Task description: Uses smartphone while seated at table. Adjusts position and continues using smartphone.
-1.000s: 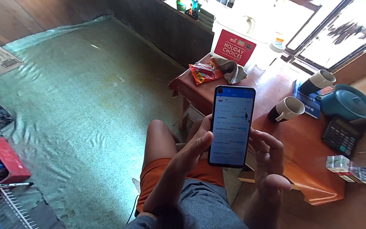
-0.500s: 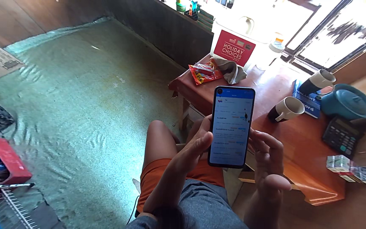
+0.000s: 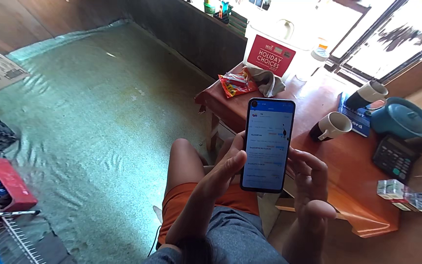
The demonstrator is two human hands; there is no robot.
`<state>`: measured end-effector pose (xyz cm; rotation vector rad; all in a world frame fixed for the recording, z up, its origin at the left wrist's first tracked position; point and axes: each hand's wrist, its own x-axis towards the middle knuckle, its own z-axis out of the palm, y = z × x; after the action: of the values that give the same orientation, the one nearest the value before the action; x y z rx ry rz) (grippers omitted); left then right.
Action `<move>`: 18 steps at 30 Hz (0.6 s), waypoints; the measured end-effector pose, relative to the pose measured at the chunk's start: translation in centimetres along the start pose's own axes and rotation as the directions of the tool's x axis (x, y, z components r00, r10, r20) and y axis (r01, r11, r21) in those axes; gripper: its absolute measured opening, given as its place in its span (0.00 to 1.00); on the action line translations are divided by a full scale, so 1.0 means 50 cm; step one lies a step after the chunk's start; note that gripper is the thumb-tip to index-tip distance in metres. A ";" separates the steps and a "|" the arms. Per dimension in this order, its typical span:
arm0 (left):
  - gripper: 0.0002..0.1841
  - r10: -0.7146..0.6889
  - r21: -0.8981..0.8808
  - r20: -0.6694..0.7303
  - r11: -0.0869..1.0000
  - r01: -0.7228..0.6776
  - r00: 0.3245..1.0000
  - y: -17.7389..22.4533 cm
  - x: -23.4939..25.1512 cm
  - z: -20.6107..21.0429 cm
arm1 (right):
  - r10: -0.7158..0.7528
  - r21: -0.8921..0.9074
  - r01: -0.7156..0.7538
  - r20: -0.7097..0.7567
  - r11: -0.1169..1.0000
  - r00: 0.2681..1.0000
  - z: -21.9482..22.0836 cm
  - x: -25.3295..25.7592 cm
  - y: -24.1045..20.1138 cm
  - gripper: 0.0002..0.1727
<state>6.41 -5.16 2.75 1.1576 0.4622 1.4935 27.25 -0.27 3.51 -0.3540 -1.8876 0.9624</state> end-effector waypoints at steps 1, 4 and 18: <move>0.51 -0.002 0.003 -0.004 1.000 0.002 1.000 0.000 0.000 0.000 | 0.003 -0.004 -0.003 0.002 1.000 1.000 -0.001 0.000 0.000 0.37; 0.51 -0.010 0.000 -0.008 1.000 0.010 1.000 0.000 0.000 0.000 | 0.001 -0.008 -0.001 0.007 1.000 1.000 -0.002 0.000 0.001 0.38; 0.50 -0.016 0.001 -0.020 1.000 0.016 1.000 0.000 0.000 0.000 | -0.005 -0.003 0.005 0.006 1.000 1.000 0.000 -0.001 0.001 0.38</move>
<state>6.41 -5.17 2.74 1.1385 0.4851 1.4919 27.26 -0.25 3.44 -0.3481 -1.8953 0.9579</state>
